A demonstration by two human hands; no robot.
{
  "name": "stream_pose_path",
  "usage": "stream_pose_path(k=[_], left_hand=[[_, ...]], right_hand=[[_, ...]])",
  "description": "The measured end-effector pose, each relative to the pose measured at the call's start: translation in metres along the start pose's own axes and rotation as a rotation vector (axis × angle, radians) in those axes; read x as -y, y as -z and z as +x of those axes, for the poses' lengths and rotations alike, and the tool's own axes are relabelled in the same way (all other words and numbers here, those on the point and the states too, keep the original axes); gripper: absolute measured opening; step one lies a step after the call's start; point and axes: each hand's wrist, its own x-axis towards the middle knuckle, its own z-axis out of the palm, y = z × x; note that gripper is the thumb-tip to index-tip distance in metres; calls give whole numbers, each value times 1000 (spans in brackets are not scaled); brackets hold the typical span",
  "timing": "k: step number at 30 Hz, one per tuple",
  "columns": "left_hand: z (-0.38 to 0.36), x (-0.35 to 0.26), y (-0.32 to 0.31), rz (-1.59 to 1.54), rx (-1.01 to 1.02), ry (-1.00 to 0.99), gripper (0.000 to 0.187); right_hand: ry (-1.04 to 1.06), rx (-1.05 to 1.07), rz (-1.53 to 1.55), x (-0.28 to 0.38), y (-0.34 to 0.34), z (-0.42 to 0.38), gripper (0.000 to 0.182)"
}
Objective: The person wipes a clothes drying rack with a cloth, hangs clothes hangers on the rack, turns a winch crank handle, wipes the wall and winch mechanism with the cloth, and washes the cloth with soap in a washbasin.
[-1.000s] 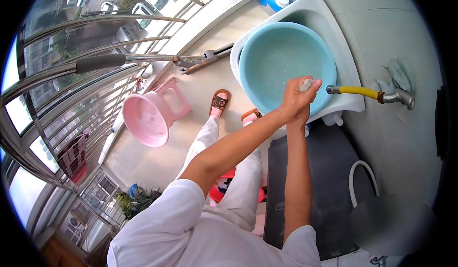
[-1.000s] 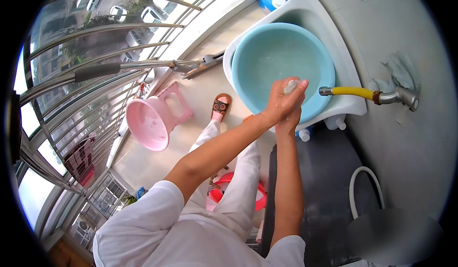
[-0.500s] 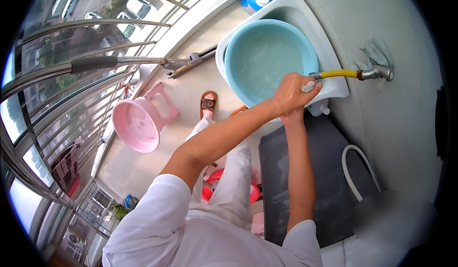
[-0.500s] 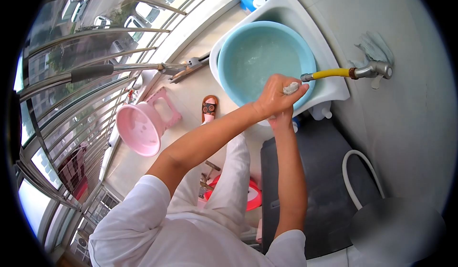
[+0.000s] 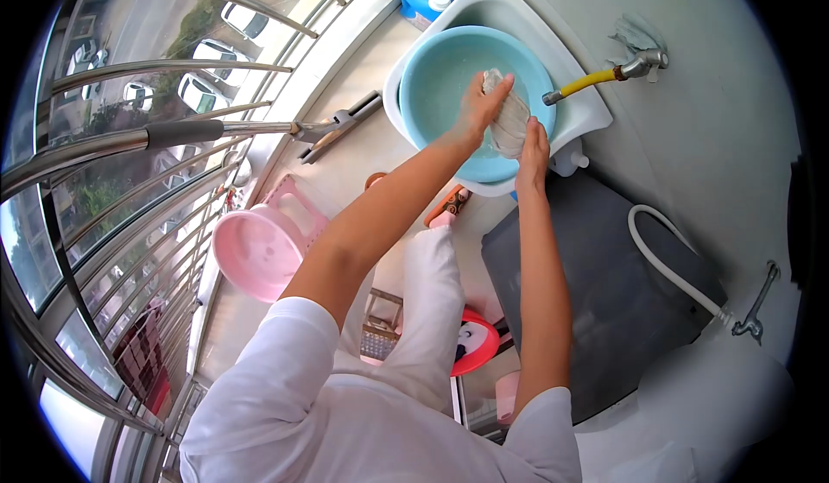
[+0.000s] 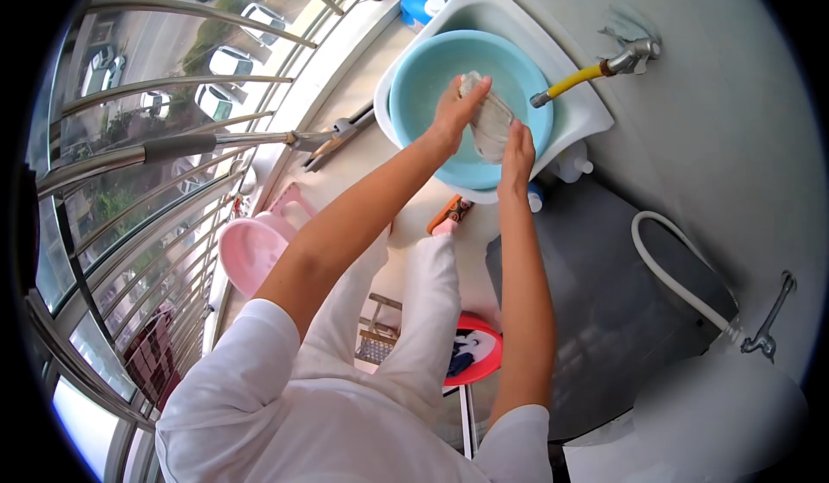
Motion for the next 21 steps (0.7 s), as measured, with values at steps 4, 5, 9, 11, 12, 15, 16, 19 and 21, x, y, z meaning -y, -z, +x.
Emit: stream_pose_path(k=[4,5,9,11,12,15,16,19,21], left_hand=[[-22,-1,34,-261,99,356,119],[-35,5,35,-289,57,410,112],[-64,52,45,-724,362,385,68],[-96,40,52,-844,302,427,44],[-107,50,63,-828,303,421,43],[-163,68,88,-812,285,384,42],[-185,74,93,-821,273,401,41],[-256,105,108,-853,273,444,22],[-311,106,120,-761,52,378,27]], right_hand=[[299,-28,-369,19,4,-13,37],[354,-19,-434,23,3,-24,37],[518,261,-608,39,-20,-93,38],[477,493,-654,31,-12,-125,40],[394,526,-564,36,-7,-139,38],[134,460,-230,48,10,-179,27],[-25,573,-28,42,11,-194,30],[-365,795,229,-24,28,-224,35],[-512,855,185,-59,35,-246,36]])
